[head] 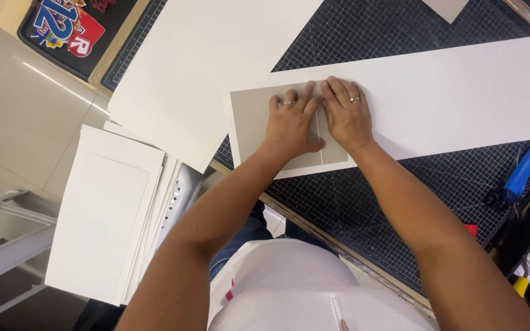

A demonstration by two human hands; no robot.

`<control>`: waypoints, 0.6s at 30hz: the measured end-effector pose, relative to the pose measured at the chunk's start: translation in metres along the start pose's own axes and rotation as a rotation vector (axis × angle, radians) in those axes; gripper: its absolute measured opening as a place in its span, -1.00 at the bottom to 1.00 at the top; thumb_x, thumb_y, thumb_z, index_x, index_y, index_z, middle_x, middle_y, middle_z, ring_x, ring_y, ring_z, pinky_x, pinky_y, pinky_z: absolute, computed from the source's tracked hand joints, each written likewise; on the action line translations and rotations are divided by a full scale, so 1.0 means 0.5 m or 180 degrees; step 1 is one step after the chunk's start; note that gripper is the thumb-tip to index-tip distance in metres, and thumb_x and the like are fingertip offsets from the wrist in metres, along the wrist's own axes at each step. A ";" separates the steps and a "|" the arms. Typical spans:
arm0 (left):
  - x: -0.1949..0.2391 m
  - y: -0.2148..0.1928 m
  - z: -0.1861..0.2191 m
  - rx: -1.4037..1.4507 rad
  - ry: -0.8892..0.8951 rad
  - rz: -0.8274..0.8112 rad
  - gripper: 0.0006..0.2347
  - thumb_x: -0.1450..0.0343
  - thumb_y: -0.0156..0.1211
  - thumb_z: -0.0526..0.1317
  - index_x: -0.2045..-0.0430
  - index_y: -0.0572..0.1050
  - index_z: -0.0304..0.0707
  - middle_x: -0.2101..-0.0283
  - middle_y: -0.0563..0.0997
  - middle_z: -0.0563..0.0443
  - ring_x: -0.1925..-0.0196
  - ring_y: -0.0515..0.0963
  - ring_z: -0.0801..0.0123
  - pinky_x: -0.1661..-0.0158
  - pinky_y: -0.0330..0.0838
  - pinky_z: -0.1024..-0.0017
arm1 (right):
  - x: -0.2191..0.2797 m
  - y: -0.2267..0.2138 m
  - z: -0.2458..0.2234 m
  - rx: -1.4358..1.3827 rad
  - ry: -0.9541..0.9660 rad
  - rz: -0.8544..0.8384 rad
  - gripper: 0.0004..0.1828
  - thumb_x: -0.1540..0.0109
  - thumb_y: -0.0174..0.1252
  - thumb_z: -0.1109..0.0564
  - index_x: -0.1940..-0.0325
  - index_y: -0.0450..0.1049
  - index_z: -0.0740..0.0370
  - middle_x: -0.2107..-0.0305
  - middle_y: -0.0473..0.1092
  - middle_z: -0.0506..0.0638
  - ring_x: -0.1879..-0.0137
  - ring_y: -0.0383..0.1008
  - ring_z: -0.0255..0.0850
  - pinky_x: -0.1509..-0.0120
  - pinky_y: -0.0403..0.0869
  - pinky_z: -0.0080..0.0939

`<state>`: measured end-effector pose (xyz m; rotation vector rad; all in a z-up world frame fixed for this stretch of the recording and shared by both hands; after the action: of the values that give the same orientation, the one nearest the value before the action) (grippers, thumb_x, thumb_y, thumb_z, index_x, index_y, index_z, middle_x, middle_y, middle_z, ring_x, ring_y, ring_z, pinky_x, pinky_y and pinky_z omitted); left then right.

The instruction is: The person applies glue to small rectangular pieces using a roller, then places them onto larger white sheets and smooths them with a red squeegee. The person repeats this process for multiple pieces, aligning them carefully on the sheets.

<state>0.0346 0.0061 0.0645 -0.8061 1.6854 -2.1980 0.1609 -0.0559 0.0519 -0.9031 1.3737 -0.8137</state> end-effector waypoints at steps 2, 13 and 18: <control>0.028 0.003 0.010 0.0049 0.0058 0.0128 -0.10 -0.23 0.27 0.39 -0.43 0.06 0.07 -0.55 0.01 0.05 -0.42 0.11 0.11 -0.30 0.00 -0.03 | 0.003 -0.003 -0.002 0.0086 0.0052 -0.0067 -0.61 -0.45 0.04 0.06 -0.35 0.42 0.18 -0.21 0.37 0.05 -0.34 0.33 -0.02 -0.41 0.32 0.06; 0.196 0.045 0.030 0.1091 0.1179 0.1227 -0.34 -0.26 0.32 0.29 -0.20 0.42 0.03 -0.43 0.27 -0.06 -0.53 0.12 -0.13 -0.45 -0.01 -0.14 | 0.011 0.029 0.020 0.0151 0.0045 -0.0228 -0.57 -0.39 0.10 0.05 -0.34 0.43 0.17 -0.22 0.35 0.07 -0.34 0.31 0.03 -0.39 0.30 0.12; 0.315 0.058 -0.144 0.0664 0.1527 0.1330 -0.35 -0.33 -0.03 0.35 -0.26 0.36 0.09 -0.38 0.30 -0.05 -0.50 0.16 -0.12 -0.42 0.03 -0.12 | 0.018 -0.070 0.017 -0.1303 0.0428 0.0032 -0.44 -0.43 0.10 -0.01 -0.47 0.28 0.28 -0.34 0.20 0.23 -0.43 0.25 0.17 -0.47 0.29 0.15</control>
<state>-0.1380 -0.0259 0.0669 0.1368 1.5841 -2.3099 0.1712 -0.0788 0.0791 -1.1700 1.6974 -0.6019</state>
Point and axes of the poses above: each hand's wrist, its own x-axis away from the middle knuckle, its own y-axis out of the palm, z = x × y, the point moved 5 cm from there along -x, towards the middle knuckle
